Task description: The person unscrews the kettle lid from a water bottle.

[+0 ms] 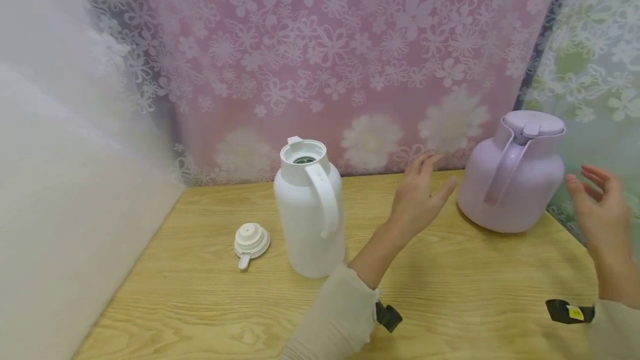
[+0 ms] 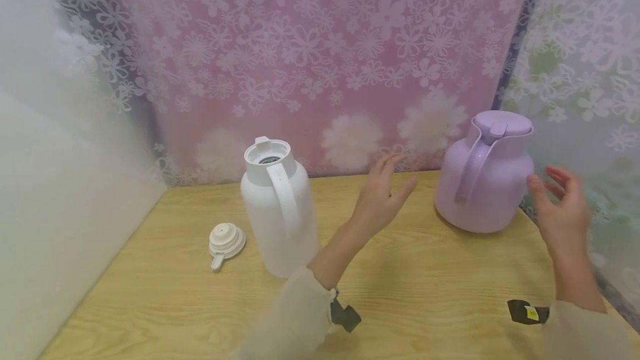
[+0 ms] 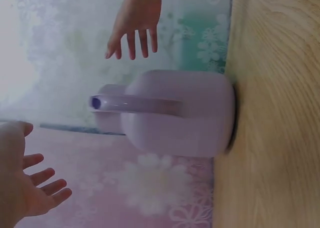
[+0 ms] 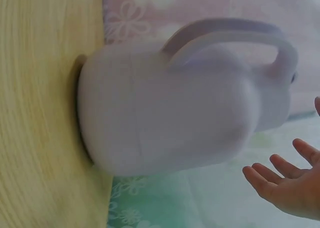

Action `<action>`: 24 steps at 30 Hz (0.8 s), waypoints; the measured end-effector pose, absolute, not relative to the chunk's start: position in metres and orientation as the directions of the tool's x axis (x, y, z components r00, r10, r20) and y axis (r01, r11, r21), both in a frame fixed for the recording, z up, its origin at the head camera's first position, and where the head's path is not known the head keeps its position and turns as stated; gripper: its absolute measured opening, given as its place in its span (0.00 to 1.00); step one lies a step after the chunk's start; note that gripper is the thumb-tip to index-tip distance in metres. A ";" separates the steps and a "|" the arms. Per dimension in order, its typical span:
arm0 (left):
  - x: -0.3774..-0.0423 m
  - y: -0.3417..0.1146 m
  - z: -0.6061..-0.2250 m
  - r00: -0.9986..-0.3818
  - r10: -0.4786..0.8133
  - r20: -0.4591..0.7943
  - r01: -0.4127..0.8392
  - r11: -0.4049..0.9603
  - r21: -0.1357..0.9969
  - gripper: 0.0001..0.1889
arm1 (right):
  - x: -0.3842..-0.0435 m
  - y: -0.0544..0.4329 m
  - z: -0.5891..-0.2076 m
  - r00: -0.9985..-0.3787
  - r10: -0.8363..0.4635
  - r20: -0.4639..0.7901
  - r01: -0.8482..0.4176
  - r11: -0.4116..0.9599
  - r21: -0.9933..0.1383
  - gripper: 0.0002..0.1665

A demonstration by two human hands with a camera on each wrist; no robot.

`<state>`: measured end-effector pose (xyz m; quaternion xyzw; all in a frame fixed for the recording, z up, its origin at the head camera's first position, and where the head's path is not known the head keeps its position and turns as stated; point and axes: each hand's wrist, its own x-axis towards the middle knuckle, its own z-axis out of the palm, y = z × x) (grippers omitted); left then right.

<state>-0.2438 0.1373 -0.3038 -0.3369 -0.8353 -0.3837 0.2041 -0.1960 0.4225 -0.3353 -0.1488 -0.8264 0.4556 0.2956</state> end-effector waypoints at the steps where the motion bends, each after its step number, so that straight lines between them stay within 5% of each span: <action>1: -0.249 0.145 -0.308 -0.704 0.399 0.587 0.708 0.452 0.542 0.26 | -0.199 0.428 -0.339 -0.796 0.499 0.342 -0.027 0.536 -0.844 0.34; 10: -0.293 0.202 -0.340 -0.844 0.316 0.434 0.508 0.207 0.836 0.26 | -0.226 0.452 -0.358 -0.891 0.348 0.292 -0.117 0.447 -0.887 0.41; 24: -0.315 0.258 -0.378 -0.895 0.412 0.169 0.267 0.192 0.944 0.31 | -0.249 0.459 -0.380 -0.903 0.354 0.242 -0.107 0.362 -0.926 0.49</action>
